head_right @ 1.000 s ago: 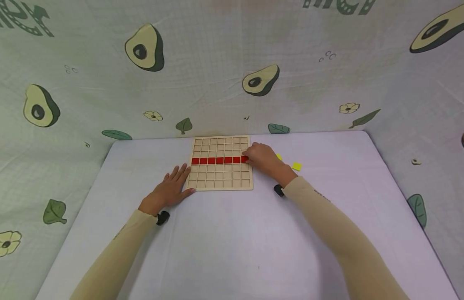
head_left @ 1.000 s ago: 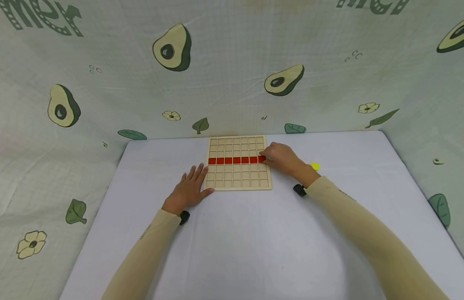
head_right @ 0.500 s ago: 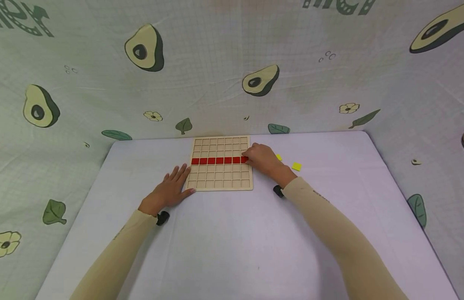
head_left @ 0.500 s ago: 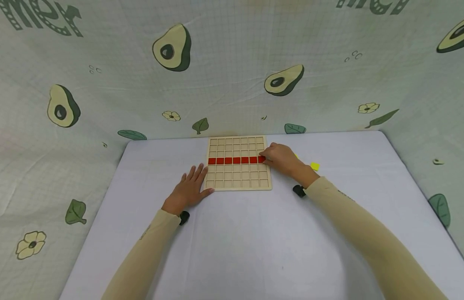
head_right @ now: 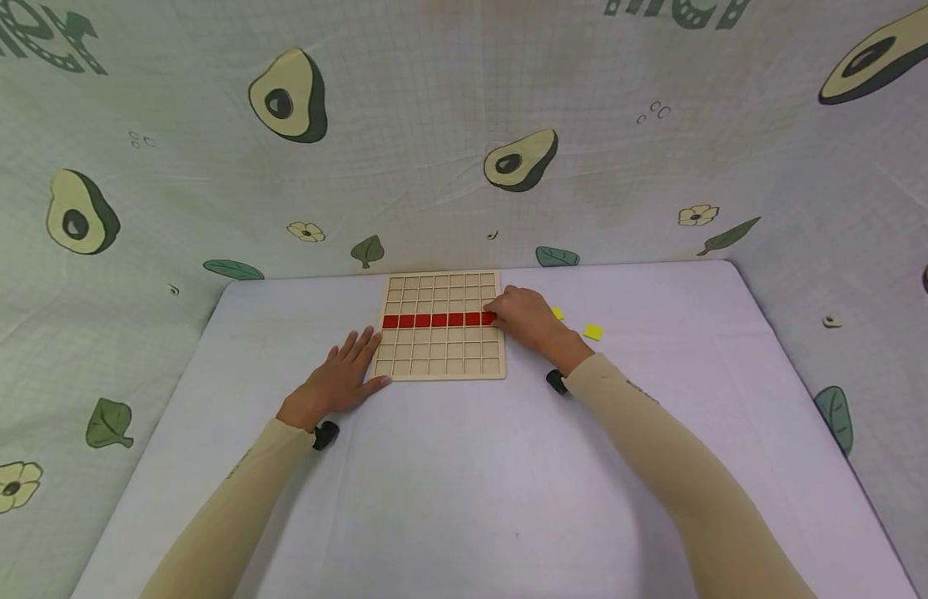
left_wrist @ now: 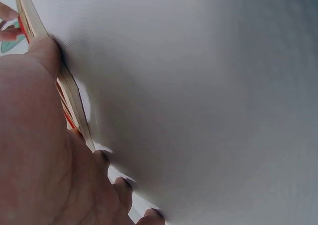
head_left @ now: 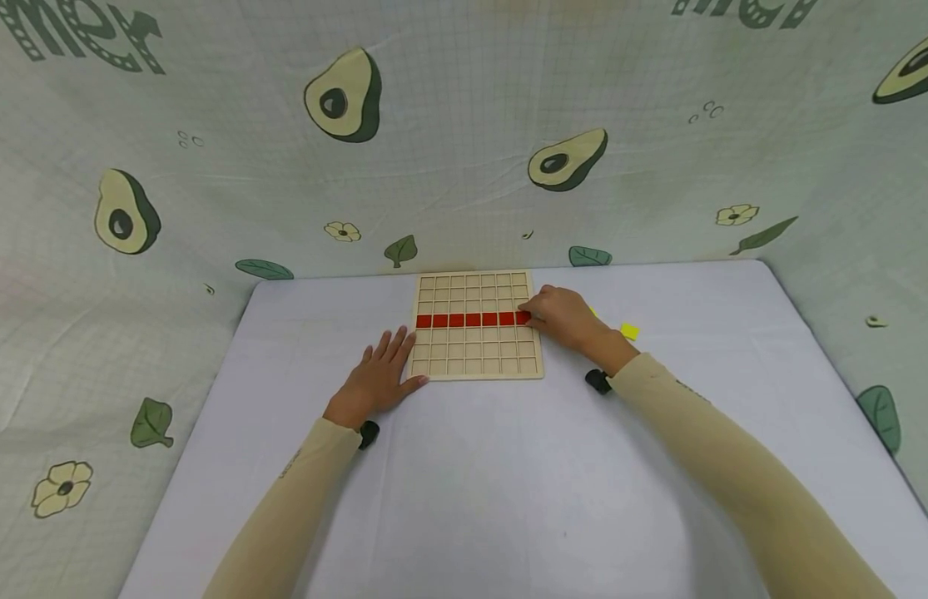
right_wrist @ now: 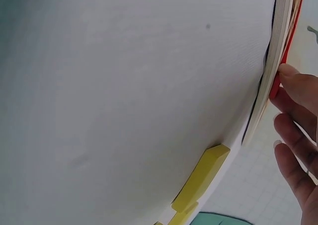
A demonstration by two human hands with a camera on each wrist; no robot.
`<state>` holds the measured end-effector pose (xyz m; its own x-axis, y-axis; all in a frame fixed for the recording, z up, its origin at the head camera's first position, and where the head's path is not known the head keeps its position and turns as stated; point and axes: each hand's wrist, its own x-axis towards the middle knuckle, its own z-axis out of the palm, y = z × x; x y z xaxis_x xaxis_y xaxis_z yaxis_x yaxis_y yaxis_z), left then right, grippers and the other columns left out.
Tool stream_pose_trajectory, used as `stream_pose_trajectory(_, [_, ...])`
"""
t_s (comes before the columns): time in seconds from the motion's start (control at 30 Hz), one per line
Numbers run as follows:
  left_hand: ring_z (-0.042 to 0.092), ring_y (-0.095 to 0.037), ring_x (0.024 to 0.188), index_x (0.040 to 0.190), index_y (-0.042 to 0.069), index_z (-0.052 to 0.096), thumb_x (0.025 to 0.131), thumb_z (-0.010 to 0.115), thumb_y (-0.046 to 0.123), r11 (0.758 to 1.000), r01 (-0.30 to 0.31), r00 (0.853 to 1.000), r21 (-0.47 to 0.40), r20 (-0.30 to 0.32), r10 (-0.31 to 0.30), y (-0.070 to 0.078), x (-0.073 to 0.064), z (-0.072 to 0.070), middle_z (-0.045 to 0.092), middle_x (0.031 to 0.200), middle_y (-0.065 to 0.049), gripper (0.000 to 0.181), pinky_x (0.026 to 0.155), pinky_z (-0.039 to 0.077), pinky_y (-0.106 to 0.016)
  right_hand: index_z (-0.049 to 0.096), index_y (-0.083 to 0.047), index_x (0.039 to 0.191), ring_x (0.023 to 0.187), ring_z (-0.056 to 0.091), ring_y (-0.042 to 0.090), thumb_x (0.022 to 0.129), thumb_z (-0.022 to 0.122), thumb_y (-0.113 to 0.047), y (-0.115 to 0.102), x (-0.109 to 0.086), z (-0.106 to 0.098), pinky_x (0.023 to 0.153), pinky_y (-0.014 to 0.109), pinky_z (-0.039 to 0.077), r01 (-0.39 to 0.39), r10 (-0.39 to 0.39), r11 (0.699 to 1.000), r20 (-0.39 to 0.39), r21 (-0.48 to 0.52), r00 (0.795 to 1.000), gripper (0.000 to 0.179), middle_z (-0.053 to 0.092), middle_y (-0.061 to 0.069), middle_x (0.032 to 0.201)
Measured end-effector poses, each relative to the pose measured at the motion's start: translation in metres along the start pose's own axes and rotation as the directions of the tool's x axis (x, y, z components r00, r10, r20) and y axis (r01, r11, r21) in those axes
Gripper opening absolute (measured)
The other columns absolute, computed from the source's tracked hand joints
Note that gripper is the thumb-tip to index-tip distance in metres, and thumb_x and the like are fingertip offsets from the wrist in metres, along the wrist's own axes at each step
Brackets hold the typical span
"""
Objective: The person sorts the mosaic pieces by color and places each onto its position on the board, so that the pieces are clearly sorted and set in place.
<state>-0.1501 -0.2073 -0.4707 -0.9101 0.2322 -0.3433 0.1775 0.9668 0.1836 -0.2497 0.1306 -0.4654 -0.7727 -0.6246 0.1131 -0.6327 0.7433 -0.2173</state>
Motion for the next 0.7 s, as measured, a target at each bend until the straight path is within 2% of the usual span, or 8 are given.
stream_pose_trajectory(0.27, [0.004,-0.041,0.164,0.171,0.008,0.011,0.107,0.056,0.053,1.0,-0.002,1.0,0.006,-0.006,0.002,-0.0001,-0.0001,-0.0009,0.004,0.178,-0.015,0.09,0.129,0.012,-0.061,0.077,0.0,0.125,0.102,0.071,0.027,0.094,0.082,-0.011,-0.0013,0.0012,-0.0009,0.086,0.041,0.061,-0.019,0.019,1.0,0.002,-0.004,1.0,0.034,0.079,0.013,0.114])
stream_pose_trajectory(0.7, [0.003,-0.041,0.164,0.171,0.008,0.011,0.107,0.055,0.053,1.0,-0.006,1.0,0.004,-0.003,0.006,-0.002,0.0009,0.0011,0.004,0.178,-0.016,0.09,0.129,0.011,-0.062,0.079,-0.005,0.125,0.093,0.072,0.025,0.094,0.081,-0.009,-0.001,-0.0087,0.0015,0.077,0.039,0.061,0.02,-0.02,0.999,0.004,0.039,1.0,0.03,0.081,0.011,0.11])
